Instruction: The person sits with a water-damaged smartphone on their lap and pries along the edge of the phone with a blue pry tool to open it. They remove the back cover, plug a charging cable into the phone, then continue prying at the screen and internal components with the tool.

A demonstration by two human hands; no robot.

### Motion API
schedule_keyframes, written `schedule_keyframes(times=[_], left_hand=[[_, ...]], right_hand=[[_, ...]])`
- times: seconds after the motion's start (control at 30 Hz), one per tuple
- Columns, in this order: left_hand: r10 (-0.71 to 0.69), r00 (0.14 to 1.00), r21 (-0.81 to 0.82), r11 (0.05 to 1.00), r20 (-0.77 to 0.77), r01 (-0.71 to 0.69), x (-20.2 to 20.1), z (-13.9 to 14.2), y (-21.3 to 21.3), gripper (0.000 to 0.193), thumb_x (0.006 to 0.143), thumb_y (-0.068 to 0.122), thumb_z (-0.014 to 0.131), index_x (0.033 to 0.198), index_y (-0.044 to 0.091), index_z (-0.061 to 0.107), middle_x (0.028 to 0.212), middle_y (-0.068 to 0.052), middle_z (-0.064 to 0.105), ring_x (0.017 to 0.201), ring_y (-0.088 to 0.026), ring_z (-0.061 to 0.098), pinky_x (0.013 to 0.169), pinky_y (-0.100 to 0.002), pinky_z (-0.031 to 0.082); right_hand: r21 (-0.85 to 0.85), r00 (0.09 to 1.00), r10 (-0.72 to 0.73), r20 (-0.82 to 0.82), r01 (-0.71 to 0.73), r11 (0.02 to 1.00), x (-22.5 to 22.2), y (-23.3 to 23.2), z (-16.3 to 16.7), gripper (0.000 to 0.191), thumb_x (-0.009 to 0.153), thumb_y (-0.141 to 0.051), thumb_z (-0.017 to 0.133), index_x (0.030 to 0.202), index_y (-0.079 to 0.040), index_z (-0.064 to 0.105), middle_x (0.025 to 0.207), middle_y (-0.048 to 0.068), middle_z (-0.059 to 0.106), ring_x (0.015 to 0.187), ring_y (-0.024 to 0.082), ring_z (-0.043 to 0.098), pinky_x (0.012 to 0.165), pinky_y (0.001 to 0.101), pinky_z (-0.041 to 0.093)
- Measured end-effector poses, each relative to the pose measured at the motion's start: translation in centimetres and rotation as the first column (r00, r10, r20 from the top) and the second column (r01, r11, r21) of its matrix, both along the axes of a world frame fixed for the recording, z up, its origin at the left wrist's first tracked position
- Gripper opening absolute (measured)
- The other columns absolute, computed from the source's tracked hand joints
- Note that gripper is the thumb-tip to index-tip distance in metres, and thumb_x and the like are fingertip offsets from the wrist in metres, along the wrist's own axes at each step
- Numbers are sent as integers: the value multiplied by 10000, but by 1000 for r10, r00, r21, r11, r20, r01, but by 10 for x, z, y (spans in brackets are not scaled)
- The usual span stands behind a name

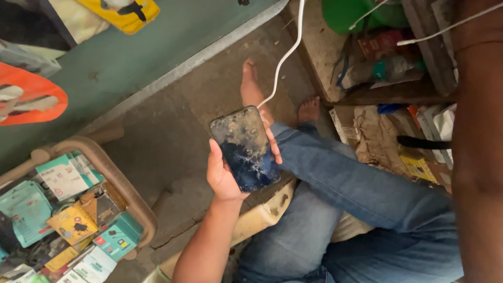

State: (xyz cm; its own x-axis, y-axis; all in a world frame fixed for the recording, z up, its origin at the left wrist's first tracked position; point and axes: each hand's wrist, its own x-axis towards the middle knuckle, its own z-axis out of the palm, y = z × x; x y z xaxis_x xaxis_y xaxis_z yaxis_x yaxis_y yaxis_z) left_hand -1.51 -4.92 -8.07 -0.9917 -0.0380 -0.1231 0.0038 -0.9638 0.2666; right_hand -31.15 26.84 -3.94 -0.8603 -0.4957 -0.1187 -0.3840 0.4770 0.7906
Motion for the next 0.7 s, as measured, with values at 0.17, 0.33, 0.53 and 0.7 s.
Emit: schedule_keyframes(times=[0.17,0.33,0.53,0.7], left_hand=[[-6,1000,22,1000,10,6,4,-6,2,756,1081,577,382,1489,-56,457,1325,-261,584,1110,-368,630,956,-509,547],[-18,999,8,1000,-34,18,2,-11,2,757,1096,584,383,1475,-67,466,1314,-259,580,1128,-382,635,978,-513,545],[-35,996,-15,999,-77,34,-1,-12,2,765,1092,595,400,1489,-56,462,1293,-238,575,1083,-339,631,938,-482,541],[-47,992,-29,999,-119,44,-5,-9,5,769,1089,606,401,1479,-52,472,1265,-211,577,1070,-312,633,911,-476,549]], right_hand=[[29,1000,1,-7,-1,1000,8,6,-11,379,875,-264,761,1152,-24,665,909,117,722,737,237,707,581,339,521],[22,997,-41,-71,43,999,15,7,-3,424,862,-279,763,1184,-21,666,913,109,729,725,220,715,560,331,519],[17,994,-33,-108,35,999,25,19,3,480,845,-298,765,1223,-19,666,919,99,738,711,199,726,534,321,517],[-91,972,106,-209,-128,988,47,44,5,444,851,-234,720,1216,-20,585,1020,79,690,680,154,672,567,279,475]])
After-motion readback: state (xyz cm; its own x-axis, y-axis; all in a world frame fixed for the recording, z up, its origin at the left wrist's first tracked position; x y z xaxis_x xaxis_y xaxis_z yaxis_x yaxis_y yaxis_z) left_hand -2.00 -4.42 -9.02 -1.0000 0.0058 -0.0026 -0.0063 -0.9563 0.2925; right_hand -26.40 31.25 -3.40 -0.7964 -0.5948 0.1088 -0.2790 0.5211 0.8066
